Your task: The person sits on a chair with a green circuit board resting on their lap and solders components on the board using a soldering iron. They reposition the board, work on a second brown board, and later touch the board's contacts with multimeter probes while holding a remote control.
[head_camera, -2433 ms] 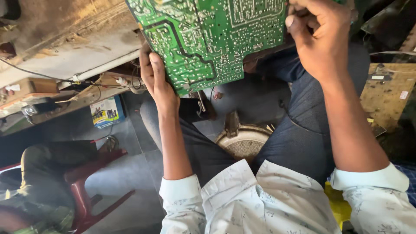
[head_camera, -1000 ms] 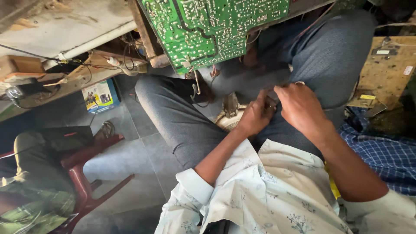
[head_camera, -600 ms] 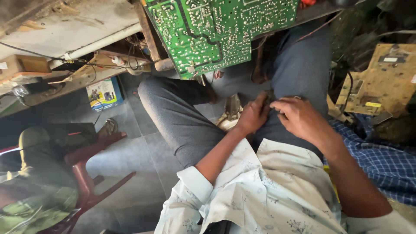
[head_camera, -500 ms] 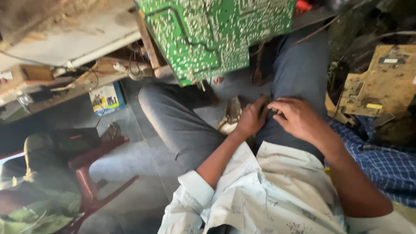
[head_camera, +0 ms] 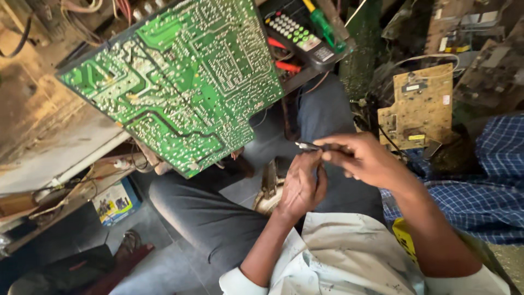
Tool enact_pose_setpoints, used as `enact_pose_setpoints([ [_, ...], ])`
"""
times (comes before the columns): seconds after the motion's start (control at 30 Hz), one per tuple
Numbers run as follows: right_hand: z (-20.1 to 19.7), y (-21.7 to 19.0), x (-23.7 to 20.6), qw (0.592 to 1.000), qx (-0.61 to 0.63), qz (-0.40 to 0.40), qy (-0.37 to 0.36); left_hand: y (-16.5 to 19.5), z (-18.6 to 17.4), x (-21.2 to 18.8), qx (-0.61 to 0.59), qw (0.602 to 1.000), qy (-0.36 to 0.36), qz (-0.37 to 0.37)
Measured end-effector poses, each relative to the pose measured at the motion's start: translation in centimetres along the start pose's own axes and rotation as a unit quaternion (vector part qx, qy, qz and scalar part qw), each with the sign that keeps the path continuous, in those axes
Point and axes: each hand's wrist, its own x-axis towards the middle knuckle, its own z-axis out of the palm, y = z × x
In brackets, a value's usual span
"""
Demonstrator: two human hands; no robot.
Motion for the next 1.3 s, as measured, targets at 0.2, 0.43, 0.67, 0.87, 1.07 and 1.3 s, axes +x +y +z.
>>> enact_pose_setpoints([
  [0.2,-7.8,-1.8,-2.5,0.977,0.048,-0.095,0.187,0.1,0.4,-1.8,-0.070,0.991,-0.003,-0.117],
  [0.43,-13.2,0.1,3.9,0.938,-0.003,-0.076,0.337,-3.1,1.6,-5.0,-0.110,0.948,-0.063,-0.291],
  [0.67,-17.1,2.7,11.3,0.874,-0.196,-0.221,0.385,-5.3,2.5,-6.3,-0.156,0.919,-0.065,-0.356],
  [0.87,-17.5,5.2,15.1,0.893,0.190,-0.169,0.371,-7.6,2.4,-7.1,-0.098,0.956,-0.021,-0.276],
  [1.07,-16.5,8.1,18.4,0.860,0.382,-0.145,0.305,-9.1,3.2,-7.6,-0.094,0.955,-0.026,-0.280],
  [1.3,-16.8,10.0,20.7,0.840,0.446,-0.131,0.281,-9.2,3.5,-7.9,-0.117,0.949,-0.032,-0.290],
])
